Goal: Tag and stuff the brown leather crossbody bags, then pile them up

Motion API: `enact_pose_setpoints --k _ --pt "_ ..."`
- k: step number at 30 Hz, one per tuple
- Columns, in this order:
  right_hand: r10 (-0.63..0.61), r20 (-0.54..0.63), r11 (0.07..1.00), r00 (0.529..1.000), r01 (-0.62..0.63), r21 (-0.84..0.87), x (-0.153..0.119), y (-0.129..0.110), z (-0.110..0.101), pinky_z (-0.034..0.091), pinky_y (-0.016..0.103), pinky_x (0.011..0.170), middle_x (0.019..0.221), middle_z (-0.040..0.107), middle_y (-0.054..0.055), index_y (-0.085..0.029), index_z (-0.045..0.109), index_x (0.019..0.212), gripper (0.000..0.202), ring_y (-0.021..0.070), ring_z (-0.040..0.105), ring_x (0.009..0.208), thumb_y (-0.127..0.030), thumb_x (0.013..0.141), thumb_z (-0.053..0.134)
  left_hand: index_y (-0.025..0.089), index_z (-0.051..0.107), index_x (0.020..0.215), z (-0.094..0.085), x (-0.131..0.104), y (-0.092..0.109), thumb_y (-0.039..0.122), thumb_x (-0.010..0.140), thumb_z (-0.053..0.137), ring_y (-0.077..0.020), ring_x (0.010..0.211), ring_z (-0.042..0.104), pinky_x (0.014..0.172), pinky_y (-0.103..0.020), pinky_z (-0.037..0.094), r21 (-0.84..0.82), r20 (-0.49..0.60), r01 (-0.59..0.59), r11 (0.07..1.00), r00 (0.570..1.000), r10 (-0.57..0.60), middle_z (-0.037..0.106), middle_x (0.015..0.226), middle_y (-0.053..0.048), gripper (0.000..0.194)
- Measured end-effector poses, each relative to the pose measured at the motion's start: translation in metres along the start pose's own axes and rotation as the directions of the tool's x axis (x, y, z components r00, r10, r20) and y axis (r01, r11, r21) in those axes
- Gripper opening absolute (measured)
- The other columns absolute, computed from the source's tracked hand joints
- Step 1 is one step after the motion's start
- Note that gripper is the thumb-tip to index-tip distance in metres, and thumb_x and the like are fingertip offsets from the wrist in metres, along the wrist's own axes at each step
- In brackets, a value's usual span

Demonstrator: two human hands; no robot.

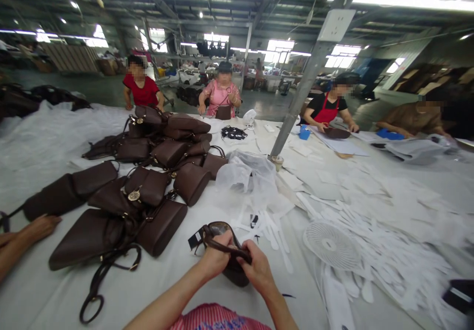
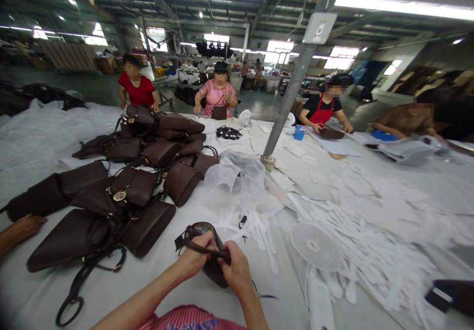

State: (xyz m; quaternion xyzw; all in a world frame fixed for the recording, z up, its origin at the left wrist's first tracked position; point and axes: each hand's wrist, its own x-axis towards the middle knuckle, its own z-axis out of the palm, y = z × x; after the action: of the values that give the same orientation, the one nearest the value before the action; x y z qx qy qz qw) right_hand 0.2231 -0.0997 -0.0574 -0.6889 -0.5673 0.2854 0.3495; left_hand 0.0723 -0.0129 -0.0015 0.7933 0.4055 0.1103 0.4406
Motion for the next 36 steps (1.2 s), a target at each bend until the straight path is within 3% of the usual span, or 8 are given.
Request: enact_pose_setpoints --k 6,14,22,26,29,31,34,36 --pt "-0.033 0.017 0.996 0.999 0.034 -0.082 -0.014 0.010 0.007 0.035 0.025 0.061 0.071 0.054 -0.003 -0.023 0.043 0.079 0.014 0.0164 0.049 0.065 -0.016 0.069 0.050 0.016 0.049 0.095 0.019 0.002 0.003 0.017 0.085 0.040 -0.0213 0.071 0.061 0.062 -0.029 0.039 0.303 0.179 0.071 0.950 0.975 -0.130 0.065 0.080 -0.007 0.014" --pt "0.061 0.019 0.993 0.998 -0.059 -0.105 -0.016 0.011 0.002 0.034 0.025 0.060 0.067 0.052 -0.003 -0.023 0.043 0.076 0.007 0.0164 0.049 0.063 -0.022 0.074 0.050 0.020 0.053 0.097 0.003 -0.005 -0.010 0.014 0.089 0.038 -0.0199 0.084 0.065 0.069 -0.027 0.043 0.356 -0.037 0.152 0.922 0.988 -0.149 0.068 0.088 -0.005 0.018" --pt "0.123 0.120 0.992 0.985 -0.123 -0.011 -0.015 0.011 -0.030 0.034 0.024 0.061 0.065 0.048 -0.005 -0.022 0.044 0.072 0.010 0.0151 0.046 0.065 -0.022 0.072 0.054 0.019 0.055 0.090 -0.007 -0.029 -0.016 0.020 0.092 0.043 -0.0203 0.082 0.063 0.070 -0.029 0.046 0.457 -0.083 0.039 0.889 0.997 -0.001 0.064 0.090 -0.006 0.012" --pt "0.109 0.129 0.994 0.986 -0.105 -0.036 -0.015 0.015 -0.039 0.035 0.025 0.063 0.069 0.051 -0.004 -0.022 0.047 0.074 0.008 0.0156 0.048 0.068 -0.018 0.070 0.053 0.019 0.054 0.084 -0.004 -0.035 -0.017 0.020 0.090 0.048 -0.0199 0.078 0.062 0.069 -0.029 0.046 0.503 0.024 -0.090 0.859 0.996 0.091 0.063 0.084 -0.004 0.009" --pt "0.070 0.122 0.995 0.990 -0.062 -0.074 -0.018 0.020 -0.038 0.038 0.027 0.069 0.078 0.054 -0.001 -0.022 0.050 0.079 0.010 0.0173 0.050 0.075 -0.016 0.071 0.051 0.019 0.056 0.082 -0.011 -0.040 -0.019 0.022 0.086 0.053 -0.0207 0.081 0.059 0.072 -0.031 0.047 0.405 0.097 -0.274 0.872 0.962 0.257 0.062 0.085 -0.005 0.006" --pt "0.046 0.136 0.996 0.990 -0.035 -0.084 -0.019 0.021 -0.037 0.038 0.028 0.071 0.081 0.055 0.000 -0.022 0.051 0.081 0.011 0.0180 0.051 0.077 -0.015 0.072 0.050 0.018 0.057 0.092 -0.022 -0.041 -0.018 0.026 0.086 0.052 -0.0217 0.089 0.058 0.078 -0.033 0.048 0.275 -0.016 -0.293 0.916 0.951 0.309 0.062 0.097 -0.008 0.011" --pt "0.047 0.153 0.995 0.987 -0.033 -0.094 -0.020 0.022 -0.037 0.039 0.029 0.072 0.082 0.055 0.001 -0.022 0.051 0.083 0.011 0.0185 0.051 0.078 -0.016 0.074 0.049 0.017 0.054 0.118 -0.044 -0.035 -0.017 0.029 0.089 0.045 -0.0222 0.106 0.054 0.092 -0.036 0.044 0.054 -0.151 -0.216 0.975 0.963 0.222 0.054 0.125 -0.013 0.033" --pt "0.058 0.161 0.994 0.985 -0.042 -0.101 -0.020 0.021 -0.038 0.039 0.029 0.072 0.082 0.055 0.001 -0.022 0.050 0.083 0.010 0.0186 0.051 0.078 -0.016 0.075 0.049 0.017 0.057 0.120 -0.056 -0.026 -0.018 0.030 0.091 0.041 -0.0214 0.109 0.055 0.097 -0.035 0.042 -0.097 0.010 -0.164 0.982 0.986 0.165 0.057 0.125 -0.011 0.036"
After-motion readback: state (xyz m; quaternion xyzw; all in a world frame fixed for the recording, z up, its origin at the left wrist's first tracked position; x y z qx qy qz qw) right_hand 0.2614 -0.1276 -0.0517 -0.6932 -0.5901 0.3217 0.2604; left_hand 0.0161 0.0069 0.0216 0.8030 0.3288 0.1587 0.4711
